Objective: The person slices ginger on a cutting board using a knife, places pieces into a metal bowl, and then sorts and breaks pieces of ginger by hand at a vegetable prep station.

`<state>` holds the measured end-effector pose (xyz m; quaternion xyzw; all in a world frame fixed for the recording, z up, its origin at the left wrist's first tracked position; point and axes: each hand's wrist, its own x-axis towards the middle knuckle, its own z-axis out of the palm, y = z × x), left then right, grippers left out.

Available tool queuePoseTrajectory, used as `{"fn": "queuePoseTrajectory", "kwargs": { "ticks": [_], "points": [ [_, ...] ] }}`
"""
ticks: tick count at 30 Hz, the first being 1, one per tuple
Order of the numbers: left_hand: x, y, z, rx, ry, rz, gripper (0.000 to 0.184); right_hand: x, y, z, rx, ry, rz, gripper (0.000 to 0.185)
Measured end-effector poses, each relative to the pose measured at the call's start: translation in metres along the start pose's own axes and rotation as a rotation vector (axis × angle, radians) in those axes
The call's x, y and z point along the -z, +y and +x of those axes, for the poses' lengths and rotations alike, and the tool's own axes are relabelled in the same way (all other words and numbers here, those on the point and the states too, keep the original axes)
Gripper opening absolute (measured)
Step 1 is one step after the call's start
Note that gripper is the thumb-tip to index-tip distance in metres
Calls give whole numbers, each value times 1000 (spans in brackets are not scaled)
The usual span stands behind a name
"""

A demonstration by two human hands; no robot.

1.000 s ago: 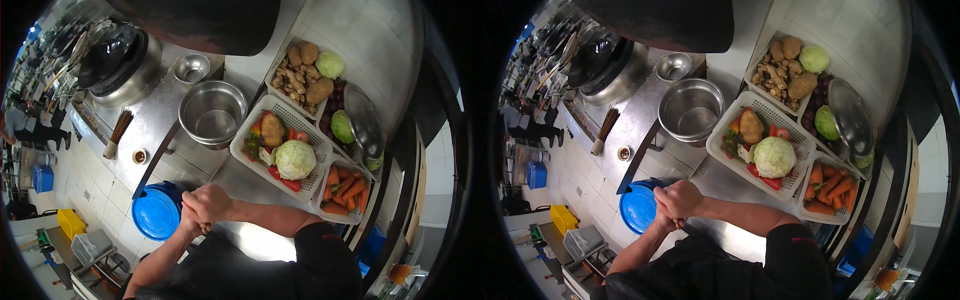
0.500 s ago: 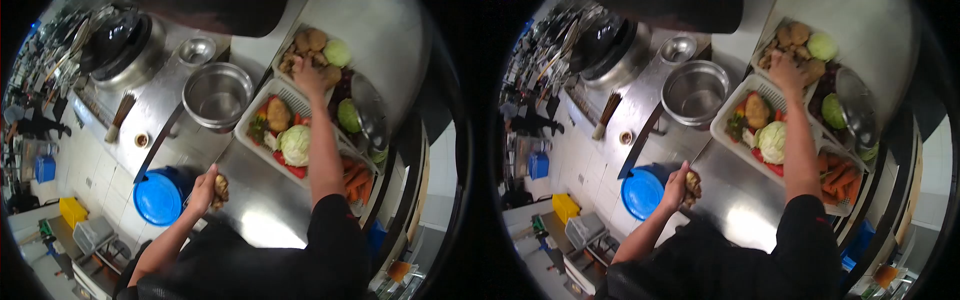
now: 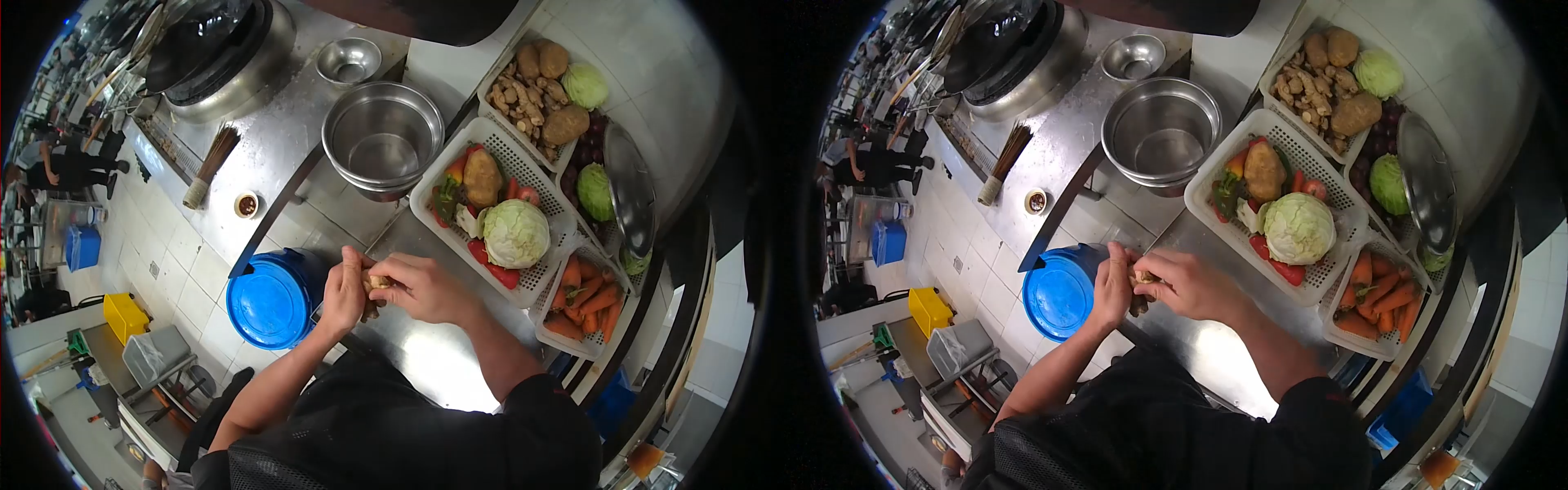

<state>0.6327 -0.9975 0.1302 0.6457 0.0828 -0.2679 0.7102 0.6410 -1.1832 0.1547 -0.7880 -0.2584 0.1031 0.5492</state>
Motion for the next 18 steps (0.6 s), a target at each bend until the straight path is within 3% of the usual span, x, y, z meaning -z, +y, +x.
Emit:
{"fn": "queuePoseTrajectory", "kwargs": {
  "ticks": [4, 7, 9, 11, 12, 15, 16, 18],
  "points": [
    [-1, 14, 2, 174, -3, -9, 70, 0, -7, -7, 13, 118, -14, 19],
    [1, 7, 6, 186, 88, -126, 70, 30, -2, -1, -120, 524, -79, 10],
    [15, -4, 3, 196, 54, -165, 68, 91, 32, 15, -59, 814, -35, 14],
    [25, -13, -4, 231, 36, -177, 66, 160, 58, 25, -126, 1072, -472, 14],
    [31, -16, -8, 259, 30, -194, 65, 191, 75, 27, -239, 1116, -509, 16],
    [62, -43, -28, 295, 53, -206, 61, 275, 128, 15, -554, 658, -792, 28],
    [74, -56, -36, 316, 71, -229, 60, 282, 116, 22, -753, 714, -910, 36],
    [92, -76, -54, 360, 134, -230, 58, 319, 156, 30, -747, 865, -1217, 47]
  ]
}}
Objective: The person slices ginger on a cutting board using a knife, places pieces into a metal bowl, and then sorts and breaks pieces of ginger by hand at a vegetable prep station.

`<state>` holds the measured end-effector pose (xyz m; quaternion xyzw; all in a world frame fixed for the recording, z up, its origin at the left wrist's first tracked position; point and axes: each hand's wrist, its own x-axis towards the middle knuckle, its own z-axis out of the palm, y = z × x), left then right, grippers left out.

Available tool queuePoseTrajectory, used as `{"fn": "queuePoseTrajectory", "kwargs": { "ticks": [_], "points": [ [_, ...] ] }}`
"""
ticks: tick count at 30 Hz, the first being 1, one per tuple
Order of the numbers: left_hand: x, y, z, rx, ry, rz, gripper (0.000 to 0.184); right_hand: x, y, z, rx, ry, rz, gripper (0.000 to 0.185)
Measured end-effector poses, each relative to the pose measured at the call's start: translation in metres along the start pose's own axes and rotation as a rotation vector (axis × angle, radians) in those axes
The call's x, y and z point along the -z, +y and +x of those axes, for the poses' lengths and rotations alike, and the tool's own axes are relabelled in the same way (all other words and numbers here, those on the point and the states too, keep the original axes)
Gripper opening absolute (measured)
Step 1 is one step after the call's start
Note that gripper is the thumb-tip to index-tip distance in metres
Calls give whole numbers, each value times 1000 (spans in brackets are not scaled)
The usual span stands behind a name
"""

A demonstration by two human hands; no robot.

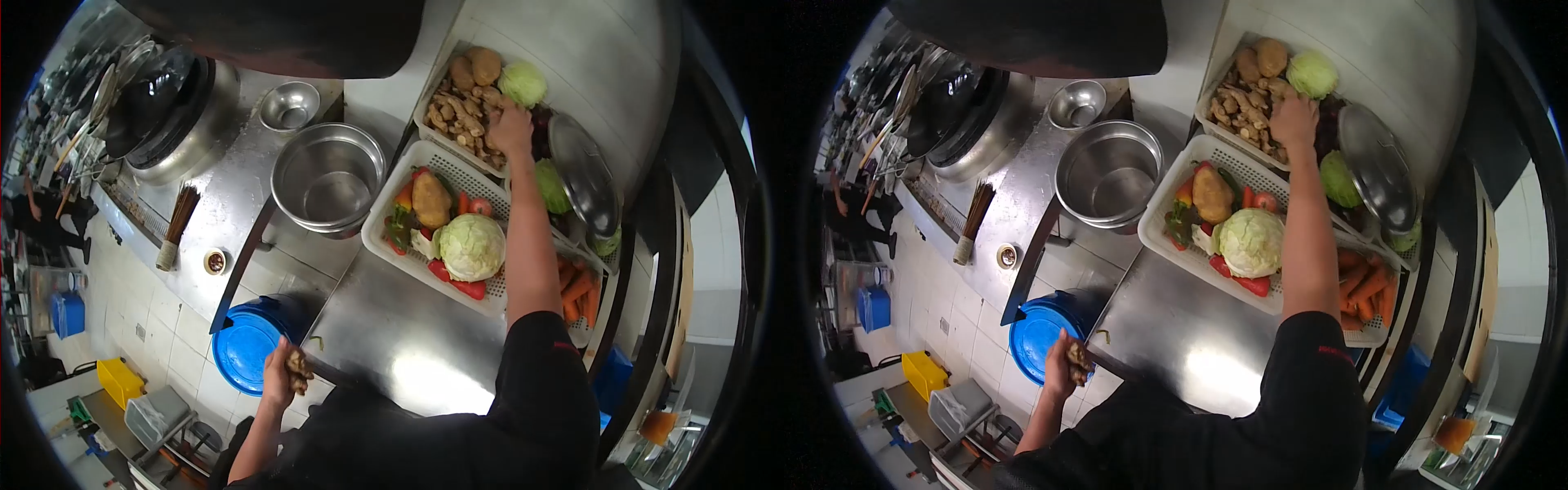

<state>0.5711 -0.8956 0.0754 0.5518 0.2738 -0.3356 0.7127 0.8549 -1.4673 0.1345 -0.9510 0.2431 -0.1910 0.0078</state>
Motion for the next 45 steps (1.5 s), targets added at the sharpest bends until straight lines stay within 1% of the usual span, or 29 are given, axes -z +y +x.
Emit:
{"fn": "queuePoseTrajectory", "kwargs": {
  "ticks": [1, 3, 4, 6, 7, 8, 10, 11, 13, 14, 16, 17, 19, 22, 23, 24, 26, 27, 30, 31, 33, 34, 36, 37, 39, 40, 42, 43, 45],
  "points": [
    [9, -10, -4, 42, 60, -6, 57, -13, 7, 14, 10, 0, 7, 47],
    [25, -31, -8, 69, 97, 14, 56, -29, 15, 32, 216, 39, -132, 50],
    [29, -38, -9, 98, 122, 37, 54, -26, 12, 38, 223, 44, -129, 50],
    [34, -49, -10, 126, 100, 0, 51, -9, 6, 56, 221, -365, -196, 50],
    [36, -54, -10, 135, 102, 15, 49, 4, 8, 54, 179, -317, 68, 43],
    [39, -60, -9, 143, 107, 30, 48, 5, 10, 63, 191, -310, 62, 43],
    [44, -64, -12, 121, 83, 0, 48, -4, 31, 80, 183, -188, 357, 36],
    [42, -61, -17, 89, 108, -5, 47, -6, 38, 84, 194, -191, 363, 36],
    [42, -61, -17, 52, 140, -21, 47, -6, 45, 90, 160, 21, 218, 27],
    [47, -63, -18, 43, 138, -24, 46, -6, 45, 94, 165, 16, 219, 27],
    [54, -65, -17, 41, 130, -19, 46, 7, 49, 97, 133, -199, 396, 30],
    [56, -66, -14, 37, 140, -20, 46, 3, 45, 91, 130, -199, 395, 30],
    [57, -62, -11, 30, 149, -20, 46, -11, 35, 72, 218, -260, -176, 39],
    [51, -49, -8, 44, 169, 3, 46, -28, 23, 64, 273, -176, -202, 47],
    [49, -44, -7, 35, 177, -9, 45, -27, 20, 78, 234, -277, -300, 46],
    [49, -40, -7, 29, 185, -18, 45, -27, 18, 79, 240, -283, -294, 46],
    [52, -44, -7, 23, 201, -16, 45, -25, 19, 76, -173, -227, 306, 45],
    [54, -48, -8, 31, 202, -19, 44, -4, 0, 64, -168, -209, 96, 43],
    [60, -60, -7, 50, 190, -23, 42, -30, 18, 69, -28, -105, 117, 47],
    [61, -64, -8, 63, 180, -20, 42, -43, 25, 70, -31, -105, 116, 47],
    [63, -69, -9, 79, 186, -22, 43, -60, 33, 73, 233, 44, -100, 51],
    [63, -72, -8, 94, 192, -26, 44, -46, 23, 70, 232, 48, -102, 51],
    [64, -78, -7, 82, 196, -27, 43, -16, 5, 62, 139, -239, -143, 48],
    [63, -77, -5, 69, 207, -32, 42, -15, 8, 55, 144, -232, -139, 48],
    [58, -67, -9, 61, 222, -30, 41, -21, 14, 35, 143, 97, 149, 48],
    [55, -65, -13, 70, 232, -19, 41, -27, 15, 31, 148, 90, 151, 48],
    [56, -66, -13, 67, 217, -60, 36, -29, 21, 20, 284, 440, 200, 51],
    [56, -65, -13, 61, 188, -53, 35, -24, 23, 16, 277, 436, 193, 51],
    [54, -62, -12, 58, 153, -36, 35, -6, 25, 11, -19, 362, 940, 45]
  ]
}}
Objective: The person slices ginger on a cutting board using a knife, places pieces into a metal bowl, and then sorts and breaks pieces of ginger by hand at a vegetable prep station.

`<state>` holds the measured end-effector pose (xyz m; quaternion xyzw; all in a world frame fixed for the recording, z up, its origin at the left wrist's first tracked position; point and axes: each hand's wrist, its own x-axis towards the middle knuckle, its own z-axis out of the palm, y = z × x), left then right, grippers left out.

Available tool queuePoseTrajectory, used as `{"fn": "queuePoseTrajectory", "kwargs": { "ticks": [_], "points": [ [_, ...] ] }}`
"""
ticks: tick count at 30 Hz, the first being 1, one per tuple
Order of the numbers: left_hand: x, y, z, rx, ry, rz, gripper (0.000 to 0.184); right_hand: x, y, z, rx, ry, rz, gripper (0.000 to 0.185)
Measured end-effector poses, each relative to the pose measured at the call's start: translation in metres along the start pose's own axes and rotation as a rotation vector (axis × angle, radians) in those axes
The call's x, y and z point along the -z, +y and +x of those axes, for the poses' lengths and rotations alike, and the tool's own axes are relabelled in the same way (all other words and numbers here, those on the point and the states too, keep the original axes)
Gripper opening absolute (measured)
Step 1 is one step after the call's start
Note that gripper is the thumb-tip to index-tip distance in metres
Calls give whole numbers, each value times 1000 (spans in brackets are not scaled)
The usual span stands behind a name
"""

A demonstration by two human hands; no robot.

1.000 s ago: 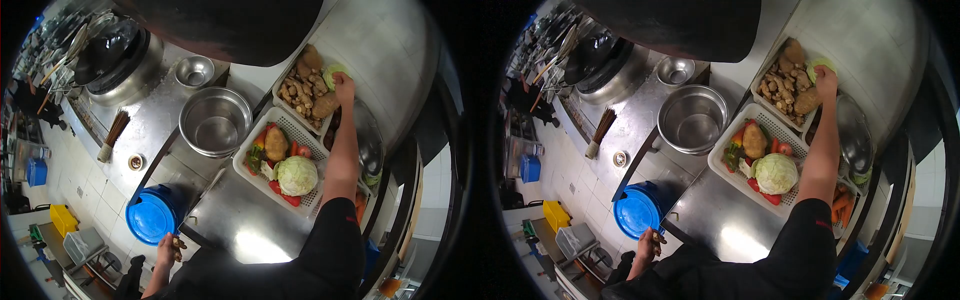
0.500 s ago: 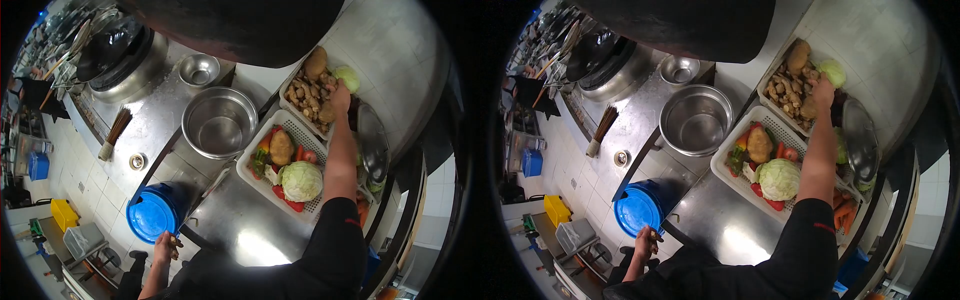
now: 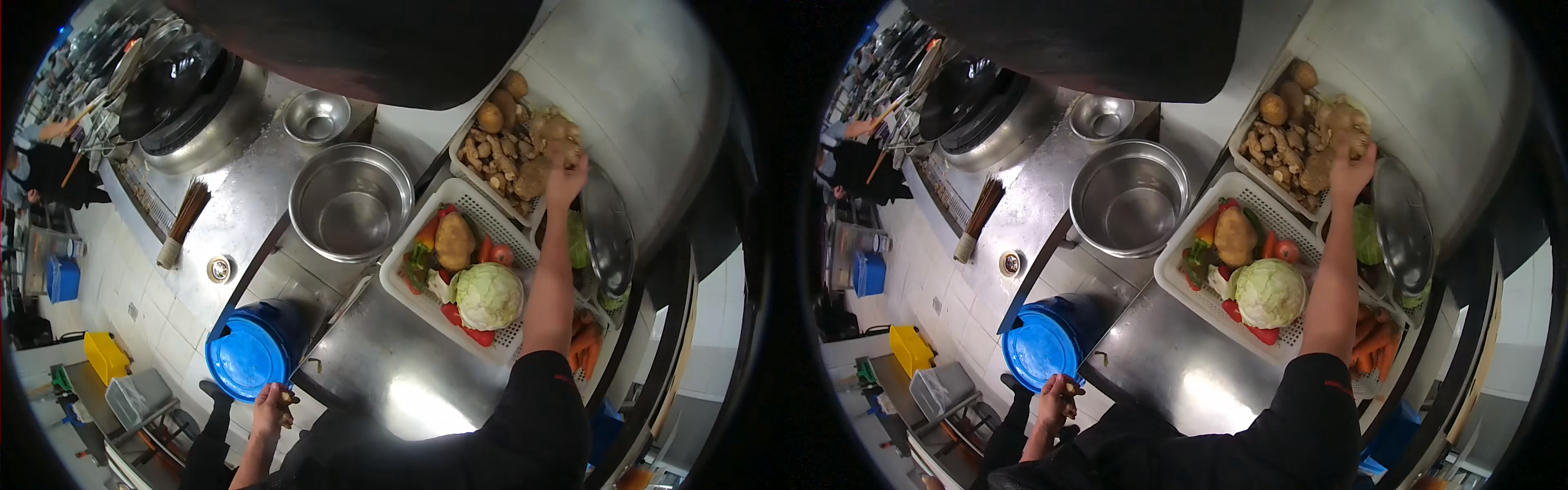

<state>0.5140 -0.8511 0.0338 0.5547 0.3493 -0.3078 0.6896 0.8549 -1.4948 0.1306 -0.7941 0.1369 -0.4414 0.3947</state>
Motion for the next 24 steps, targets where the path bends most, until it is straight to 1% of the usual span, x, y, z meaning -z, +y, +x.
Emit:
{"fn": "queuePoseTrajectory", "kwargs": {
  "ticks": [1, 3, 4, 5, 7, 8, 10, 11, 13, 15, 16, 18, 19, 21, 22, 23, 24],
  "points": [
    [-3, 1, 2, -17, 9, -13, 34, 7, -4, 3, -1, 7, -4, 45],
    [-6, 4, 3, -33, 11, -25, 34, 24, -13, 10, -372, 226, 567, 39],
    [-8, 7, 3, -30, 20, -11, 35, 34, -19, 12, -367, 201, 695, 38],
    [-11, 10, 3, -28, 31, 1, 35, 43, -11, 15, -363, 201, 694, 38],
    [-14, 12, 3, -25, 22, 3, 35, 56, 8, 21, -582, 77, 904, 38],
    [-15, 13, 3, -21, 16, 7, 35, 55, 11, 23, -580, 76, 906, 38],
    [-14, 11, 5, -19, 6, 16, 34, 41, 0, 19, -598, -322, 524, 38],
    [-13, 9, 6, -13, -5, 27, 33, 29, -5, 15, -598, -320, 524, 38],
    [-12, 1, 9, -33, 12, 10, 33, 2, -10, 15, 175, -448, -797, 37],
    [-13, 2, 12, -60, 33, -11, 33, -22, -5, 41, 61, -553, -661, 38],
    [-15, 6, 9, -47, 23, -16, 32, -36, -3, 53, 59, -555, -654, 38],
    [-16, 12, 2, -32, 23, -22, 32, -60, -1, 72, 240, -623, -1090, 40],
    [-17, 15, 0, -34, 21, -32, 31, -70, 8, 78, 239, -626, -1082, 40],
    [-17, 17, 0, -41, 21, -45, 31, -88, 28, 84, 330, -723, -1284, 50],
    [-14, 15, 1, -59, 13, -62, 30, -95, 43, 82, 341, -719, -1280, 50],
    [-12, 13, 1, -76, 6, -82, 30, -104, 62, 76, 338, -643, -1344, 53],
    [-12, 14, 1, -77, 30, -75, 29, -110, 65, 74, 339, -567, -1404, 56]
  ]
}}
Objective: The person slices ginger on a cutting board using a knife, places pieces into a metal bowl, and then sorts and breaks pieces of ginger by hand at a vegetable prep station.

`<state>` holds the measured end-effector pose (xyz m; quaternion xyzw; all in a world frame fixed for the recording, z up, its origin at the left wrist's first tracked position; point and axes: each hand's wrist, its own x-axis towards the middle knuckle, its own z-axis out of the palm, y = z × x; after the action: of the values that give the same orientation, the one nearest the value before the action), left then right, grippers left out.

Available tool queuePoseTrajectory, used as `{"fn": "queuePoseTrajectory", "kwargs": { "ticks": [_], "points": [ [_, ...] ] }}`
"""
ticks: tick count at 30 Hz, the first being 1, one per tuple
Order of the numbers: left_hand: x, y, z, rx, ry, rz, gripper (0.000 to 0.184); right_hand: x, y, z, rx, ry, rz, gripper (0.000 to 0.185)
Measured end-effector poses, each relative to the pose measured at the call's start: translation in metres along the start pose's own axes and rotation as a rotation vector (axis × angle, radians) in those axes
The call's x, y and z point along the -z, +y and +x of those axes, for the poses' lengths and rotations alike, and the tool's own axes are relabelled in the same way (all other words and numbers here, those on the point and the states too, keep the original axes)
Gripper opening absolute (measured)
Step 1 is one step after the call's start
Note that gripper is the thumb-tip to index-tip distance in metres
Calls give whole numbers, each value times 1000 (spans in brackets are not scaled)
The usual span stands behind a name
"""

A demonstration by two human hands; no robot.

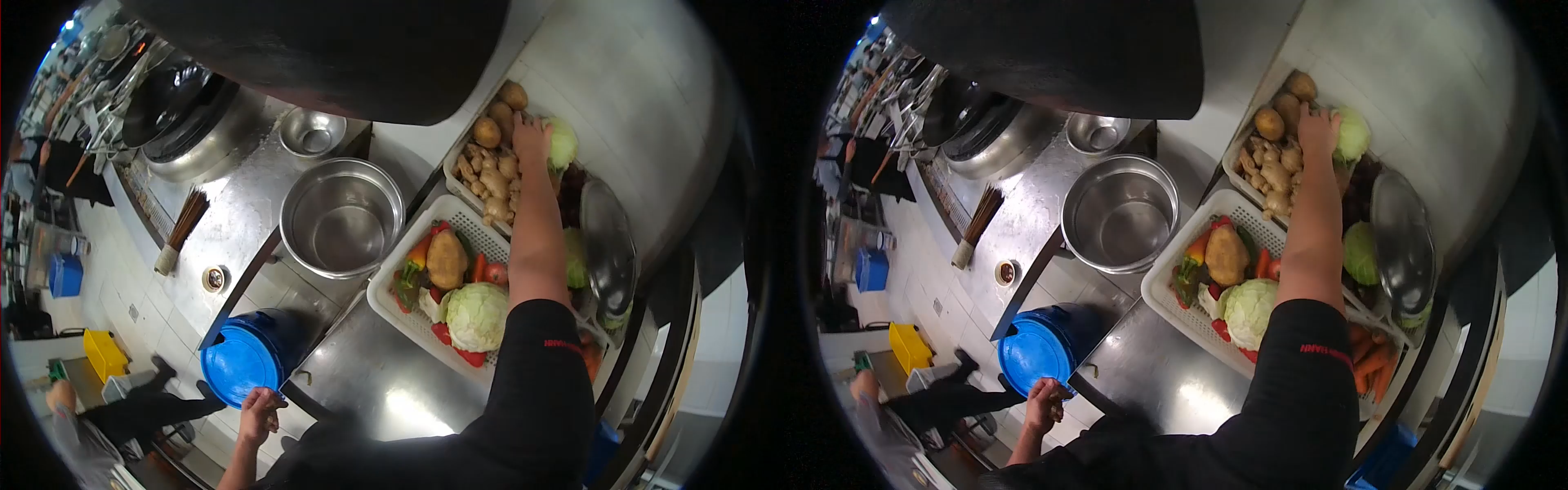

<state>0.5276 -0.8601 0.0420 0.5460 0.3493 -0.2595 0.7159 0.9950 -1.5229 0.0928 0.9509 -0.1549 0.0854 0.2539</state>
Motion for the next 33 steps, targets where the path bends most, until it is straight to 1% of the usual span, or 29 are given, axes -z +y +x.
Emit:
{"fn": "queuePoseTrajectory", "kwargs": {
  "ticks": [1, 4, 5, 7, 8, 10, 11, 13, 14, 16, 17, 19, 20, 22, 25, 27, 29, 30, 32, 33],
  "points": [
    [3, -3, 2, -32, -10, -35, 30, -1, 1, 6, 18, 12, 0, 56],
    [5, 2, -1, -48, 8, -18, 33, 4, 1, 15, -3, -145, -88, 47],
    [6, 2, -2, -46, 11, -31, 33, 9, 0, 14, 12, -132, -88, 47],
    [4, 1, -1, -69, 33, -33, 33, 18, -1, 13, -58, -137, -60, 42],
    [4, 1, -2, -75, 39, -48, 33, 21, -1, 12, -46, -124, -59, 42],
    [7, 4, -6, -3, 48, -30, 33, 22, -1, 9, -30, -78, -31, 39],
    [9, 3, -6, -3, 46, -34, 33, 24, 0, 11, -28, -75, -34, 39],
    [14, -1, -8, 17, 57, -33, 33, 32, 4, 12, -48, -160, 12, 39],
    [15, -4, -9, 18, 54, -37, 33, 34, 6, 16, -47, -157, 7, 39],
    [19, -5, -12, 18, 74, -28, 32, 36, 10, 28, -164, -236, 83, 50],
    [23, -5, -14, 17, 69, -33, 32, 35, 11, 28, -165, -232, 78, 50],
    [30, -9, -11, 34, 48, -56, 32, 46, 11, 25, -17, -279, -46, 62],
    [32, -18, -7, 15, 106, -82, 31, 48, 11, 23, -15, -273, -52, 62],
    [34, -20, -3, 22, 99, -77, 28, 38, 7, 22, -14, -251, -90, 71],
    [36, -15, -6, 49, 84, -77, 26, 17, 2, 28, -9, -251, -171, 74],
    [36, -12, -5, 70, 59, -85, 26, 2, 3, 34, -35, -231, -137, 75],
    [37, -15, -3, 77, 73, -64, 26, -6, 7, 32, 19, -119, -152, 73],
    [36, -16, 1, 75, 70, -71, 26, -10, 9, 32, 21, -113, -156, 73],
    [32, -20, 5, 31, 145, -92, 26, -17, 16, 31, 11, 80, -44, 64],
    [30, -20, 3, 37, 145, -91, 26, -16, 19, 32, 12, 75, -48, 64]
  ]
}}
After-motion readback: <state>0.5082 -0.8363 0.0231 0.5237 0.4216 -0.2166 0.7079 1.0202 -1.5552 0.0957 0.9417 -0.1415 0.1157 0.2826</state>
